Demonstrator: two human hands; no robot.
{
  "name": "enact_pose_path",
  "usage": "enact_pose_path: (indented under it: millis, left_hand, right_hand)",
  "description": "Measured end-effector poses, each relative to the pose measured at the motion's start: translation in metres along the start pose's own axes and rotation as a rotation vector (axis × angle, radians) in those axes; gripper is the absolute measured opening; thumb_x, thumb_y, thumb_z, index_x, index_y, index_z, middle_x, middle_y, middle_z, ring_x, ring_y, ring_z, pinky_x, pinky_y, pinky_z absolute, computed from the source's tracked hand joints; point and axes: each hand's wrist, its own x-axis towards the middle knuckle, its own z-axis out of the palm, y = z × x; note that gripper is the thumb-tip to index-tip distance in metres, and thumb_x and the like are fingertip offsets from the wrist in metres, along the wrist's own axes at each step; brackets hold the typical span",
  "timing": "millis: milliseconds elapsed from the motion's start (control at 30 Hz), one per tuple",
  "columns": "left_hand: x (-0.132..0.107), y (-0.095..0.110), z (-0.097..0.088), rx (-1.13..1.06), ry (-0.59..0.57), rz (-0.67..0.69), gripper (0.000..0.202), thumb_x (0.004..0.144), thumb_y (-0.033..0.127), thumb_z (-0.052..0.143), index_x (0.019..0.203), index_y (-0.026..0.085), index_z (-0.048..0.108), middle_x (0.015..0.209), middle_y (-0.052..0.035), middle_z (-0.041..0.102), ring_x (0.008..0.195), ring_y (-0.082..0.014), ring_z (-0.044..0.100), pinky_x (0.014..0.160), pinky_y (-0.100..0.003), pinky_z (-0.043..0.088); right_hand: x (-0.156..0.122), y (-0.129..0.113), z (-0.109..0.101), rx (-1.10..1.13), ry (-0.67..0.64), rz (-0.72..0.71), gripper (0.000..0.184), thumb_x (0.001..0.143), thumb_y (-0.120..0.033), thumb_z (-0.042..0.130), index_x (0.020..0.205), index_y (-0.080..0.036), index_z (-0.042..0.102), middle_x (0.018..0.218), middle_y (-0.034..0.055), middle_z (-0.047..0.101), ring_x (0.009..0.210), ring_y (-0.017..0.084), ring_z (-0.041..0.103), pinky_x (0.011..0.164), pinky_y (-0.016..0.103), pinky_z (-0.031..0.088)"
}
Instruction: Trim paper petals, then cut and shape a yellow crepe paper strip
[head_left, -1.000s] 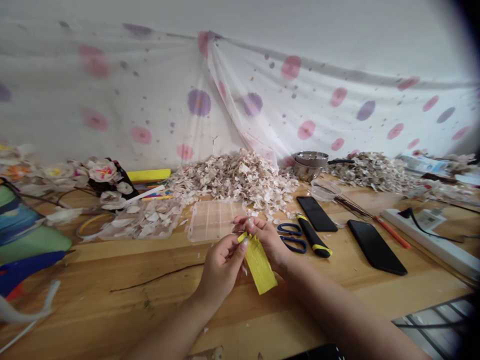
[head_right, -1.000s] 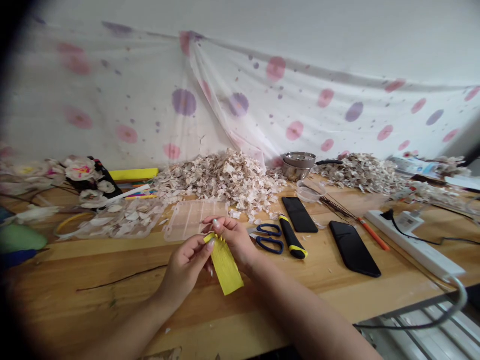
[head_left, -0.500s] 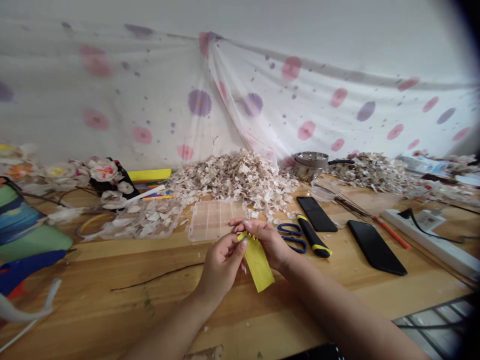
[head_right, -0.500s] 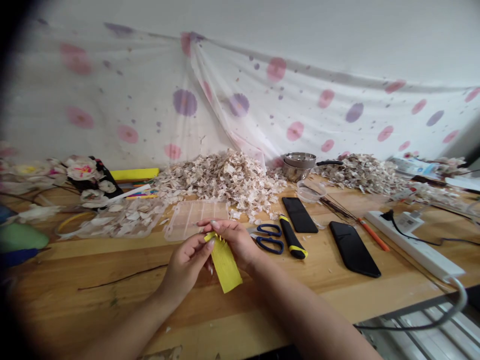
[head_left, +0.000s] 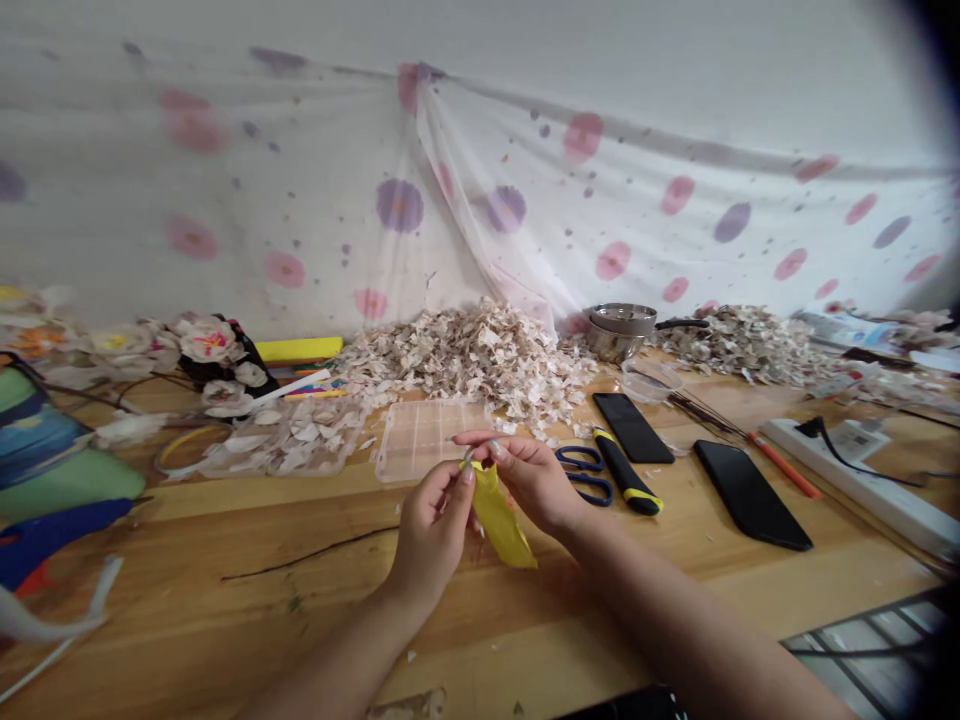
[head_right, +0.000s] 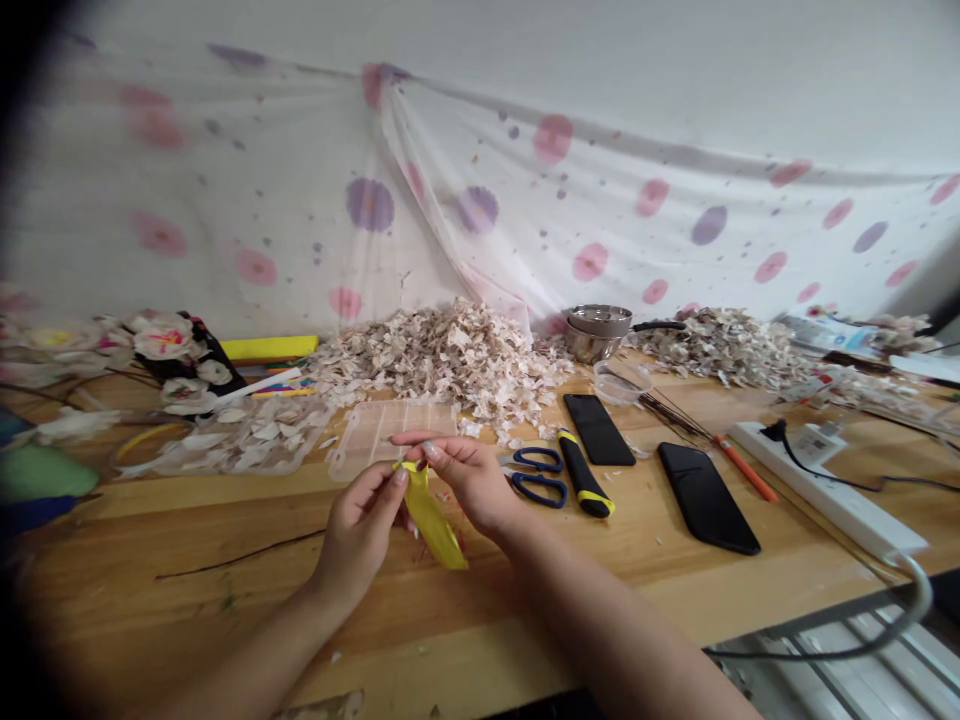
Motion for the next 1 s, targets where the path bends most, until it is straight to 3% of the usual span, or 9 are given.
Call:
enact_pose_path:
  millis: [100,267,400,567,733,1000]
  left_hand:
    - [-0.001,0.001,-0.002,0.12,-0.007,0.081,0.023,0.085,0.037,0.051,0.085,0.018,0.062,0.059,0.0032,0.055,0.048,-0.01,0.052,0.046,-0.019,0.044]
    - [0.0,0.003,-0.011,0.453,-0.027,0.267,0.019,0.085,0.031,0.05,0.082,0.019,0.064,0.06,0.0009,0.057,0.051,-0.0121,0.051,0.047,-0.02,0.039]
    - [0.003,0.001,-0.017,0.622,-0.109,0.385,0.018,0.086,0.026,0.048,0.087,0.02,0.065,0.065,-0.0011,0.061,0.056,-0.0136,0.053,0.054,-0.022,0.04]
    - [0.006,-0.001,-0.018,0.615,-0.152,0.368,0.018,0.084,0.026,0.051,0.088,0.019,0.067,0.069,-0.0035,0.065,0.058,-0.0144,0.055,0.052,-0.021,0.039]
    - [0.007,-0.003,-0.018,0.552,-0.132,0.323,0.017,0.082,0.027,0.054,0.084,0.02,0.069,0.068,-0.0029,0.066,0.055,-0.0137,0.054,0.052,-0.022,0.039]
    - [0.009,-0.01,-0.013,0.356,-0.083,0.202,0.025,0.085,0.037,0.05,0.088,0.02,0.067,0.062,-0.0009,0.062,0.052,-0.0142,0.055,0.046,-0.022,0.044]
  right_hand:
    - [0.0,-0.004,0.0,-0.19,0.068,-0.102,0.021,0.085,-0.035,0.057,0.095,-0.021,0.07,0.107,0.0063,0.065,0.094,0.017,0.058,0.087,0.033,0.044]
    - [0.003,-0.01,-0.005,-0.493,0.153,-0.179,0.025,0.083,-0.042,0.057,0.091,-0.02,0.068,0.088,0.0056,0.063,0.076,0.015,0.056,0.071,0.029,0.046]
    - [0.006,-0.01,-0.014,-0.548,0.123,-0.127,0.031,0.085,-0.048,0.051,0.091,-0.018,0.06,0.074,0.0027,0.058,0.066,0.014,0.053,0.063,0.027,0.044]
    - [0.004,-0.016,-0.019,-0.763,-0.003,-0.06,0.034,0.086,-0.047,0.051,0.072,-0.016,0.056,0.062,-0.0007,0.05,0.059,0.011,0.045,0.054,0.023,0.036]
    - [0.003,-0.016,-0.019,-0.626,-0.041,0.036,0.035,0.081,-0.048,0.056,0.069,-0.016,0.054,0.057,-0.004,0.043,0.051,0.008,0.039,0.049,0.021,0.031]
    - [0.004,-0.009,-0.022,-0.424,0.008,0.072,0.033,0.078,-0.048,0.06,0.071,-0.017,0.052,0.059,-0.0032,0.047,0.052,0.009,0.043,0.051,0.022,0.036]
